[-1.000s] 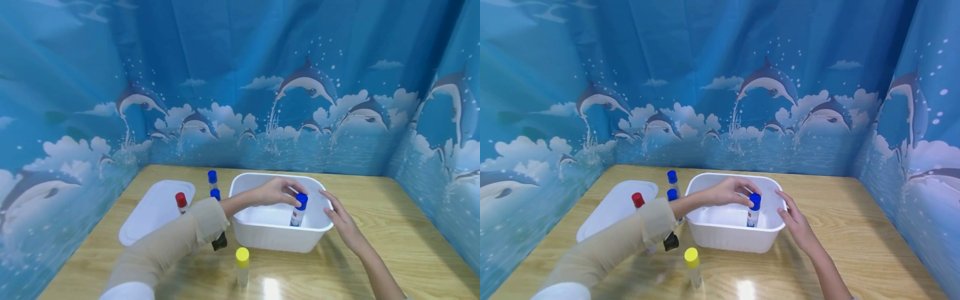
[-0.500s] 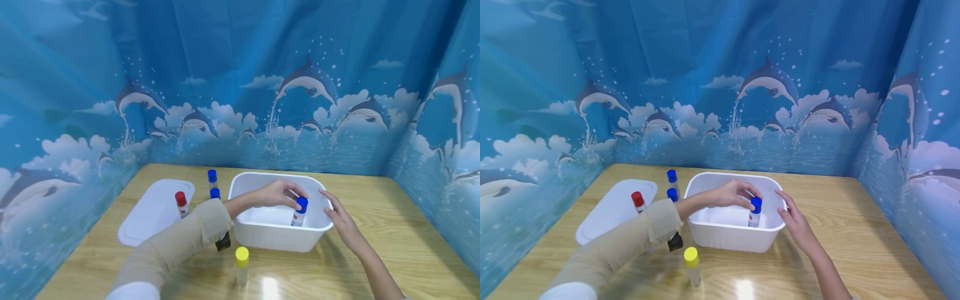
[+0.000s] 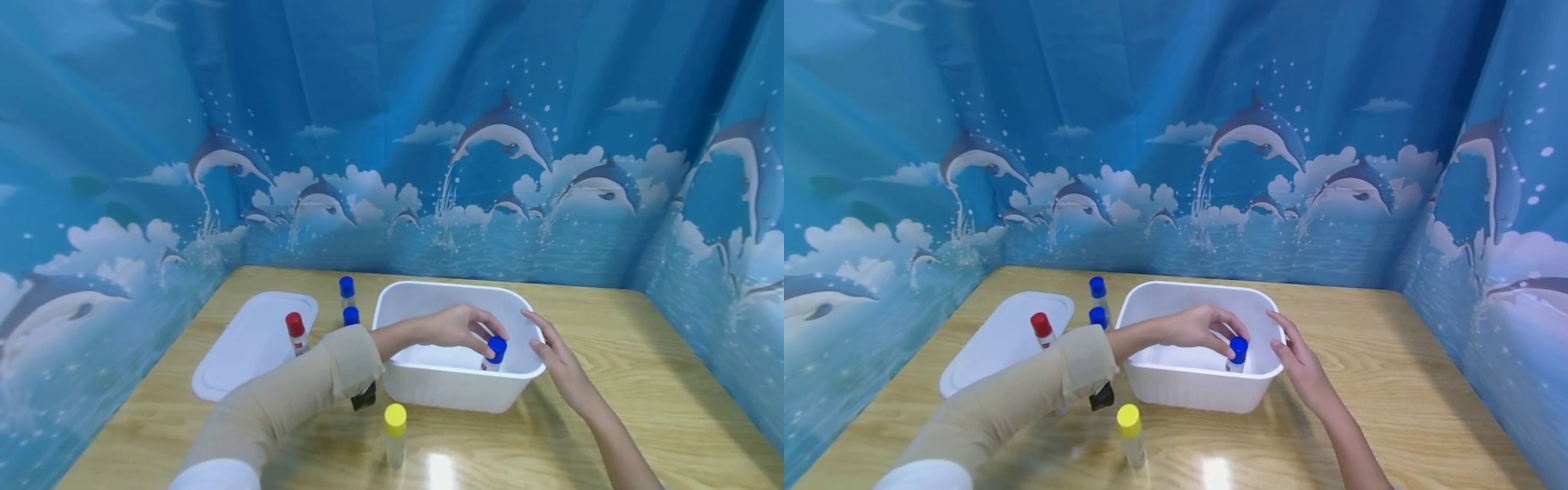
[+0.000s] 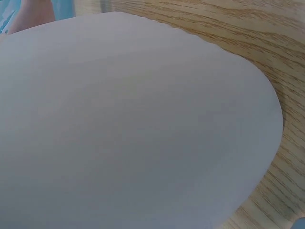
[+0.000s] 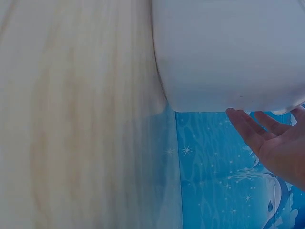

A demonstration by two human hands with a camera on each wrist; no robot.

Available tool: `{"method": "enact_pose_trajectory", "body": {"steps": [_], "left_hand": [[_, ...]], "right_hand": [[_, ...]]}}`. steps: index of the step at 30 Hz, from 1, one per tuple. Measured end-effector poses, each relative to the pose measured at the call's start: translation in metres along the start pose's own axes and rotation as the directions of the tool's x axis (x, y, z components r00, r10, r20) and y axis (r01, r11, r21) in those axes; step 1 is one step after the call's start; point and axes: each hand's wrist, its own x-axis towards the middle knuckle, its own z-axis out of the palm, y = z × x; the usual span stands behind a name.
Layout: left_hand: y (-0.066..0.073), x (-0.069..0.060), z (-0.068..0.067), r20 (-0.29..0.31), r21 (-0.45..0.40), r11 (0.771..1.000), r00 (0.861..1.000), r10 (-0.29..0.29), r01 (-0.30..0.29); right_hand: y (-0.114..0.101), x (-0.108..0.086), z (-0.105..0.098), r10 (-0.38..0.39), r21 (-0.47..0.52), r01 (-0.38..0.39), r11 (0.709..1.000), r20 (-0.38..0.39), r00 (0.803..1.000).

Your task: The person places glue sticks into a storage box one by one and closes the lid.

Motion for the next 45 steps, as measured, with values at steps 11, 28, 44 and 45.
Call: {"method": "enact_pose_trajectory", "body": {"steps": [11, 28, 44, 45], "left_hand": [[0.0015, -0.0003, 0.0047, 0.046, 0.004, 0.998, 0.997, 0.055, -0.055], [0.0032, -0.0007, 0.0061, 0.081, 0.001, 0.998, 0.995, 0.061, -0.062], [0.0032, -0.0017, -0.0014, 0.047, -0.026, 0.995, 0.994, 0.099, -0.098], [0.0038, -0.0027, -0.0031, 0.033, -0.036, 0.994, 0.994, 0.107, -0.105]], "right_hand": [[0.0014, -0.0019, 0.0002, -0.023, 0.009, 0.023, 1.0, -0.011, 1.0], [0.0004, -0.0018, -0.0015, -0.02, -0.003, 0.02, 1.0, -0.009, 1.0], [0.0001, -0.0005, -0.0007, 0.011, -0.002, -0.011, 1.0, 0.001, 1.0], [0.0, -0.0005, -0.0003, 0.016, 0.0, -0.016, 1.0, 0.003, 1.0]]}}
